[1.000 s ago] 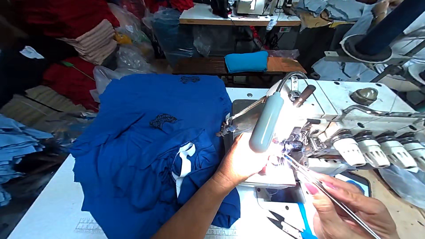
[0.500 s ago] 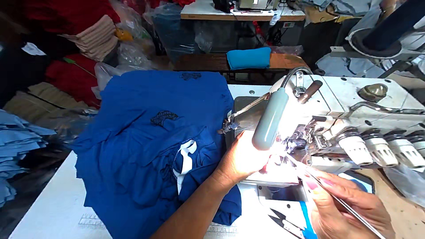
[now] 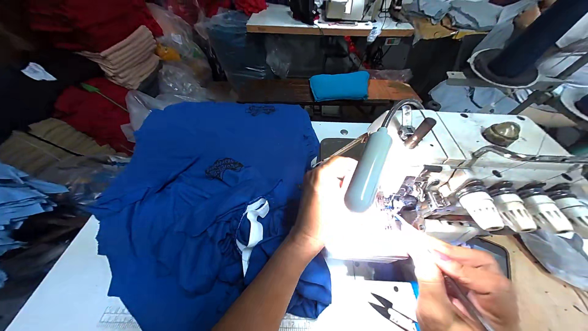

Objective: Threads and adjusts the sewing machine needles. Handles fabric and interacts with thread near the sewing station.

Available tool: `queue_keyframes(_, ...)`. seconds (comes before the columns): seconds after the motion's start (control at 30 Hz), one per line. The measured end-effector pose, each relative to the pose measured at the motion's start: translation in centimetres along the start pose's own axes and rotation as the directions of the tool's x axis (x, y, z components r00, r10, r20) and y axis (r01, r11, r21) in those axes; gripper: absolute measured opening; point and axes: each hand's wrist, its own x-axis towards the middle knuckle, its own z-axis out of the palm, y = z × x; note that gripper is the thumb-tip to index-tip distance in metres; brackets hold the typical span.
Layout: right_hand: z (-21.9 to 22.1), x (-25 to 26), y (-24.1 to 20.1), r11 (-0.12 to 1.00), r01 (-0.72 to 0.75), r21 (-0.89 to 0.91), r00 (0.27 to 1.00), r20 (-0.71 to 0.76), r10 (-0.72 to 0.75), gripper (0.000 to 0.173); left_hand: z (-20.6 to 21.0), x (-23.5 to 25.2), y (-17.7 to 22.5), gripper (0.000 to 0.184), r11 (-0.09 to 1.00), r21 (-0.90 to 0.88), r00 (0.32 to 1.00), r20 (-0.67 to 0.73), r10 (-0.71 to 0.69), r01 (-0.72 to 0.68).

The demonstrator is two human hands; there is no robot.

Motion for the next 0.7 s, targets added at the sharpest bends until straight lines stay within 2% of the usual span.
queue_keyframes(0.07, 0.7, -0.4, 0.1, 0.996, 0.044, -0.075, 0.999, -0.018, -0.046, 0.007, 0.7, 0.5, -0.9, 0.009, 0.981, 0.036, 0.971, 0.146, -0.191, 0.188)
queue_keyframes(0.13, 1.1, -0.8, 0.2, 0.989, 0.075, -0.125, 0.997, -0.021, -0.079, 0.006, 0.7, 0.7, -1.3, 0.01, 0.965, 0.099, 0.932, 0.252, -0.26, 0.242)
queue_keyframes(0.27, 1.2, -0.9, 0.2, 0.985, 0.112, -0.13, 0.994, -0.003, -0.114, 0.006, 0.0, 1.0, -1.9, 0.011, 0.978, 0.121, 0.906, 0.372, -0.205, 0.172)
queue_keyframes(0.4, 1.5, -0.9, 0.2, 0.979, 0.142, -0.145, 0.99, 0.008, -0.142, 0.007, -0.3, 1.1, -2.1, 0.011, 0.979, 0.181, 0.899, 0.408, -0.158, 0.09)
queue_keyframes(0.6, 1.7, -0.4, -0.1, 0.97, 0.147, -0.191, 0.989, 0.04, -0.142, 0.006, -0.6, 0.9, -2.6, 0.011, 0.993, 0.119, 0.899, 0.433, -0.068, 0.017)
queue_keyframes(0.7, 2.0, -0.3, 0.1, 0.969, 0.16, -0.189, 0.987, 0.046, -0.154, 0.006, -0.6, 1.0, -2.2, 0.013, 0.986, 0.167, 0.89, 0.45, -0.076, 0.0)
